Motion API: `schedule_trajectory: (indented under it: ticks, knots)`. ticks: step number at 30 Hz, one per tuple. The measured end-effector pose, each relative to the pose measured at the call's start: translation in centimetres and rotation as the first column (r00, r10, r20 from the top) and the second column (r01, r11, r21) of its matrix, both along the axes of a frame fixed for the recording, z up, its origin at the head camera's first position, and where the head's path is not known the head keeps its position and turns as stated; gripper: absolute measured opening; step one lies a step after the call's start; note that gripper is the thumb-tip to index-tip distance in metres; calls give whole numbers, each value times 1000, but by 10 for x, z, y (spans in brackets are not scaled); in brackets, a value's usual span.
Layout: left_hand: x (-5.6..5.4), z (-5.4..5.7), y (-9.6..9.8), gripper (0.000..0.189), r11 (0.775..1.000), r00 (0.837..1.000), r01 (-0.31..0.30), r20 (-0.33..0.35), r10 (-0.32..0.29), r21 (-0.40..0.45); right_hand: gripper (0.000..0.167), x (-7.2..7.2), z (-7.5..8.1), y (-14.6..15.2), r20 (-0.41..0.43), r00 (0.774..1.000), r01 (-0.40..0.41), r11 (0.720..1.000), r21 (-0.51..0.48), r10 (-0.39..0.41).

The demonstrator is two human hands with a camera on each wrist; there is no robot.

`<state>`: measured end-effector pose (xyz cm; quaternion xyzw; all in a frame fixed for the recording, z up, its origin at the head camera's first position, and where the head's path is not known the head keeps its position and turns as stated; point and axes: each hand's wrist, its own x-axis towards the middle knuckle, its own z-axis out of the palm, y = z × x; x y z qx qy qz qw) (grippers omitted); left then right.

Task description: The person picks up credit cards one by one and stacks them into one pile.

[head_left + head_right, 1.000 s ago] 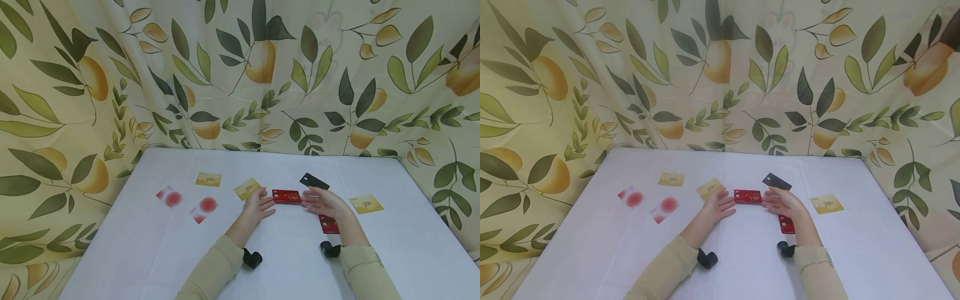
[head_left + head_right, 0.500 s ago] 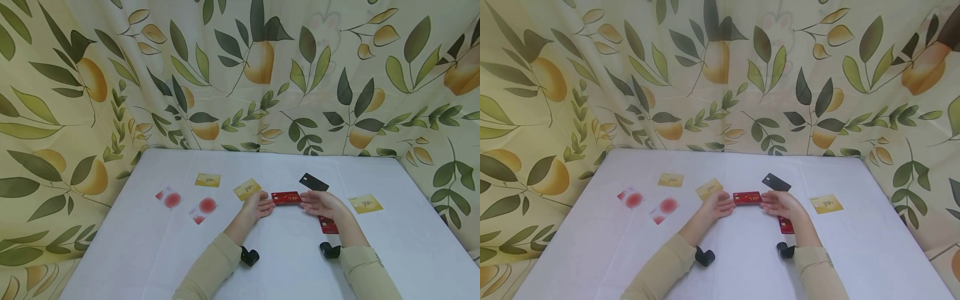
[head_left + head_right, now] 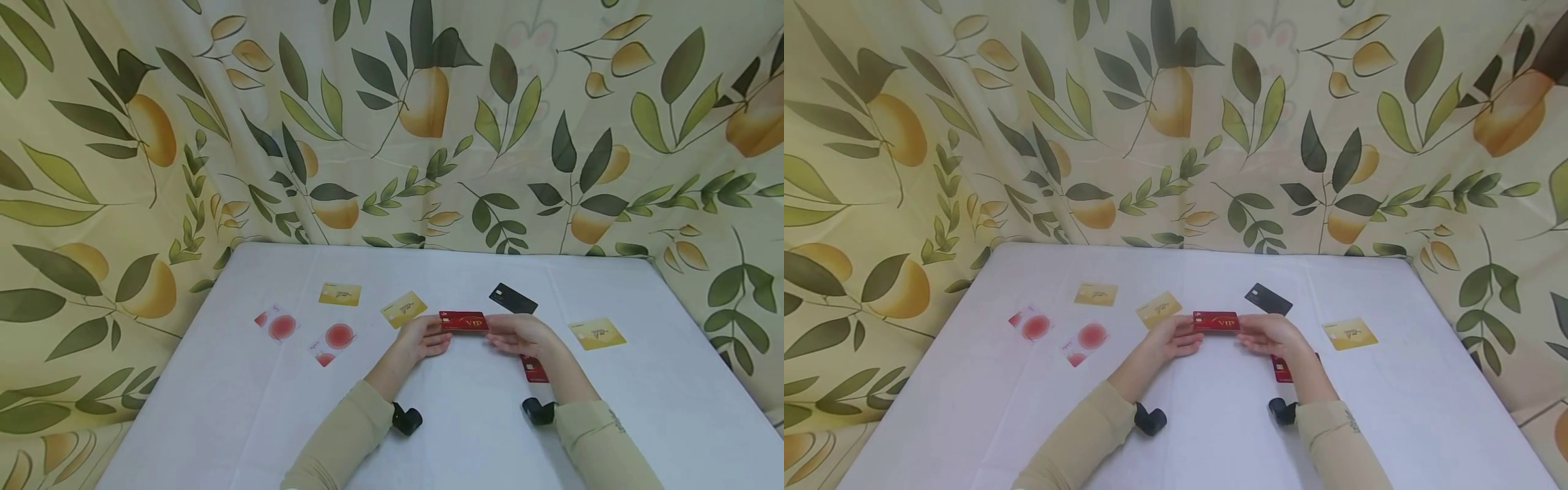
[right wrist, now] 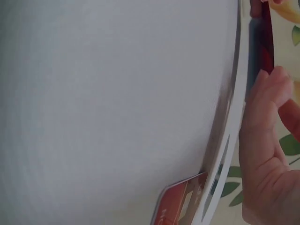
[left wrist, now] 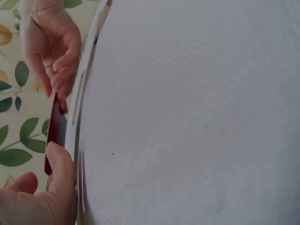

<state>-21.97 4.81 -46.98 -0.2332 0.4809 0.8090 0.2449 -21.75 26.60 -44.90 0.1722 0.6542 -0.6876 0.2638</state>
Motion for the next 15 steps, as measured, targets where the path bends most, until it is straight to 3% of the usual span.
schedule_trajectory:
  ticks: [7, 15]
  knots:
    - [-1, -1, -2, 33, 1000, 999, 17, -51, -17, 10, 55, 2, 8, -8, -19, 997, 78, 997, -5, -78]
    - [1, 2, -10, 38, 1000, 994, 11, -105, -12, -10, 55, 10, 17, -20, -27, 993, 118, 993, -31, -118]
